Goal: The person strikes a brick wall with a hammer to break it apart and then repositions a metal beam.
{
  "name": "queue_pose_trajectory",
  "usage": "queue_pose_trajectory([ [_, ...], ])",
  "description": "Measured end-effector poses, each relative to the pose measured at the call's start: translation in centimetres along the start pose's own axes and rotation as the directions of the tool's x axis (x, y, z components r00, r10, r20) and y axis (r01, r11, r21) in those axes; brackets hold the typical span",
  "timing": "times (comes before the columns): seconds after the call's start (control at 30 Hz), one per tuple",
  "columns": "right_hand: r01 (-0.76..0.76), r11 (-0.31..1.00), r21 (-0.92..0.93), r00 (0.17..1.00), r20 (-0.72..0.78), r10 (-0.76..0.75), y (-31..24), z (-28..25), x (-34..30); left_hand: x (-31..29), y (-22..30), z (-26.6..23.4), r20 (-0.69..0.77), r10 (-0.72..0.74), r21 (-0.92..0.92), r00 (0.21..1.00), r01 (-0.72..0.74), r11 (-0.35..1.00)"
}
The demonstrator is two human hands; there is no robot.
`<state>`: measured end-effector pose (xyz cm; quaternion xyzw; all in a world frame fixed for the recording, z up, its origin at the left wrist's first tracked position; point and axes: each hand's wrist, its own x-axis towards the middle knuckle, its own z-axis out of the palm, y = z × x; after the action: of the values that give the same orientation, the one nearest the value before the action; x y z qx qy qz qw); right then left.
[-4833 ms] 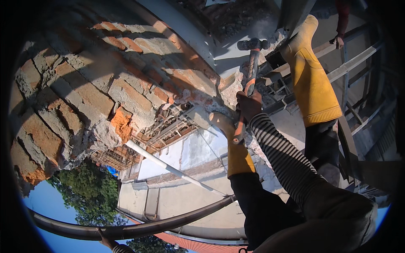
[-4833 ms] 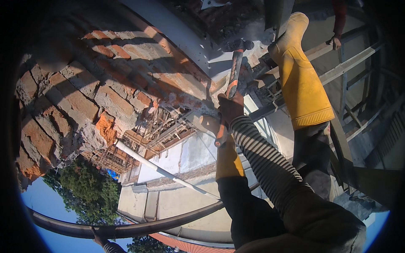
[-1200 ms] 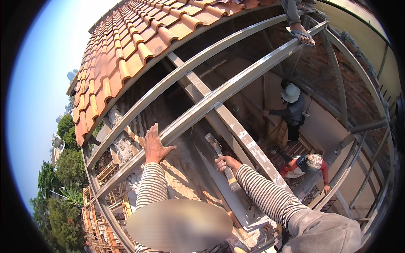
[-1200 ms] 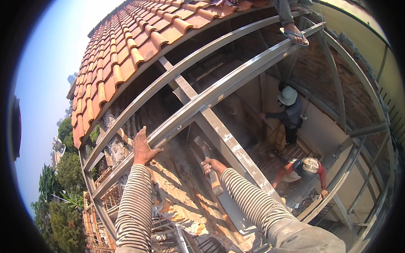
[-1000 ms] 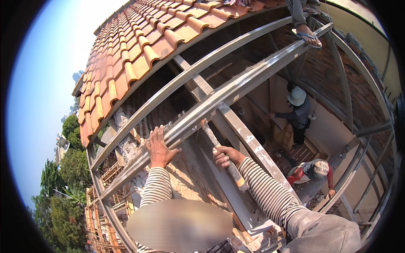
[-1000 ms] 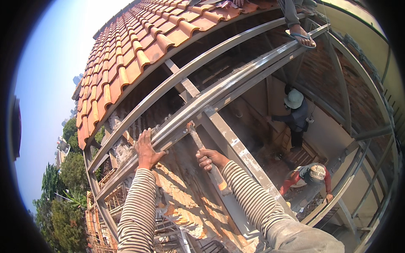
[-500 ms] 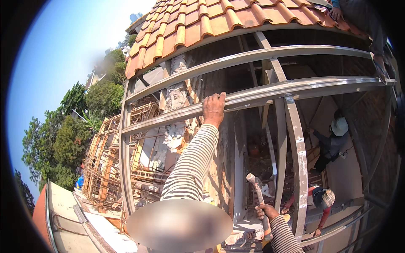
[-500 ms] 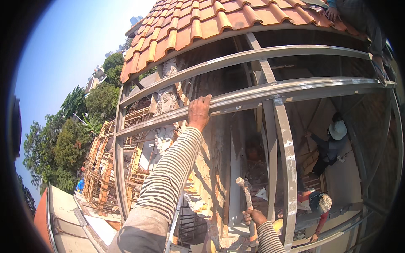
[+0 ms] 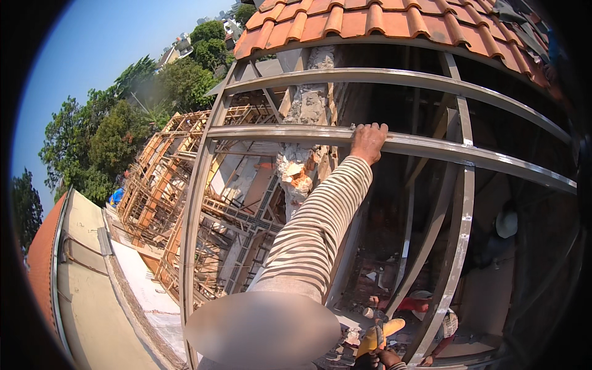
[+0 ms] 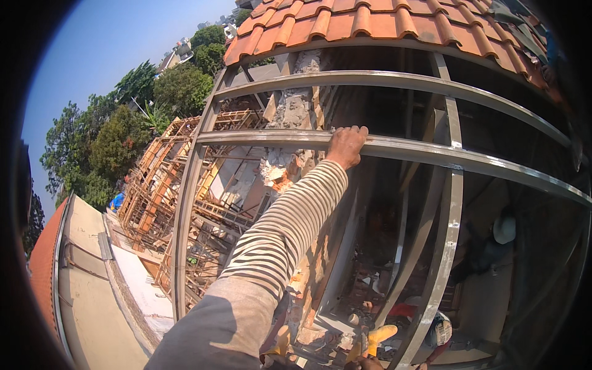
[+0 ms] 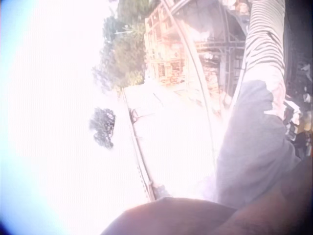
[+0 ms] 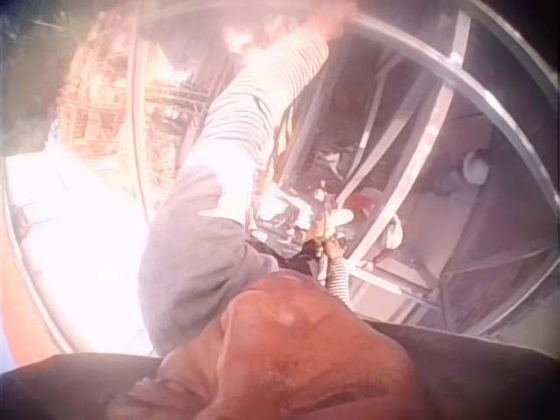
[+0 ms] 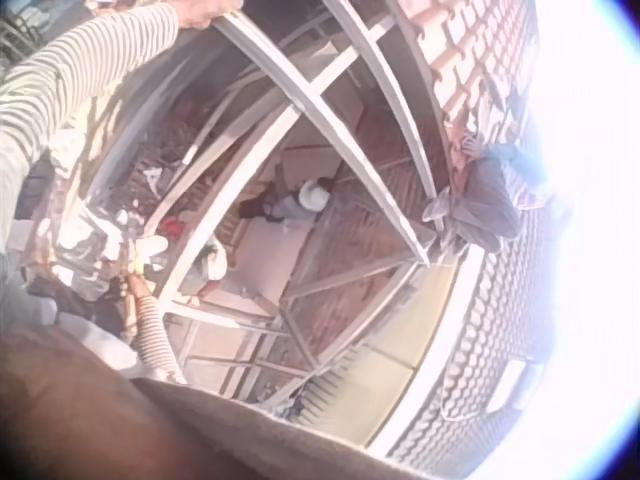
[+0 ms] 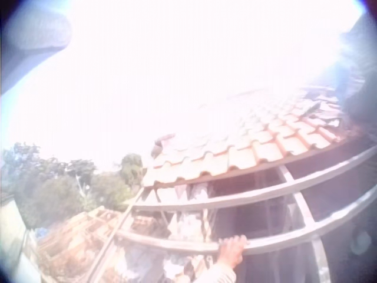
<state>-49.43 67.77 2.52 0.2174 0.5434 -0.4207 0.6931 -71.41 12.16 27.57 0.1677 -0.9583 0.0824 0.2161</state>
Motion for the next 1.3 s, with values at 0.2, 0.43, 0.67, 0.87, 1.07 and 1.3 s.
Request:
queue_pose_trajectory([
  [0.2, 0.029, 0.999, 0.012, 0.997, -0.071, -0.029, 0.7, -2.1, -1.1, -1.2, -0.4, -0.8, -0.071, 0.007, 0.038, 0.997, -0.004, 0.999],
  [0.43, 0.244, 0.958, -0.150, 0.943, -0.192, -0.270, 1.0, -0.8, -6.6, -4.6, 0.9, -1.4, 0.015, 0.000, -0.111, 1.000, 0.002, 0.994],
  [0.67, 0.205, 0.963, -0.177, 0.946, -0.216, -0.242, 4.2, -2.2, -6.2, -5.1, 1.3, -0.4, 0.145, -0.035, -0.132, 0.989, 0.054, 0.990],
  [0.87, 0.153, 0.968, -0.200, 0.940, -0.272, -0.205, 10.0, -5.3, -3.7, -3.5, 1.0, -0.9, 0.068, 0.026, -0.105, 0.997, -0.019, 0.994],
  [1.07, 0.189, 0.958, -0.215, 0.915, -0.314, -0.251, 6.9, -2.1, -8.3, -2.8, 0.1, -0.3, 0.065, -0.041, -0.066, 0.997, 0.045, 0.997],
  [1.3, 0.188, 0.914, -0.358, 0.896, -0.320, -0.310, 10.6, -1.9, -7.8, -20.0, 5.3, -2.2, 0.119, 0.030, -0.280, 0.992, 0.004, 0.960],
])
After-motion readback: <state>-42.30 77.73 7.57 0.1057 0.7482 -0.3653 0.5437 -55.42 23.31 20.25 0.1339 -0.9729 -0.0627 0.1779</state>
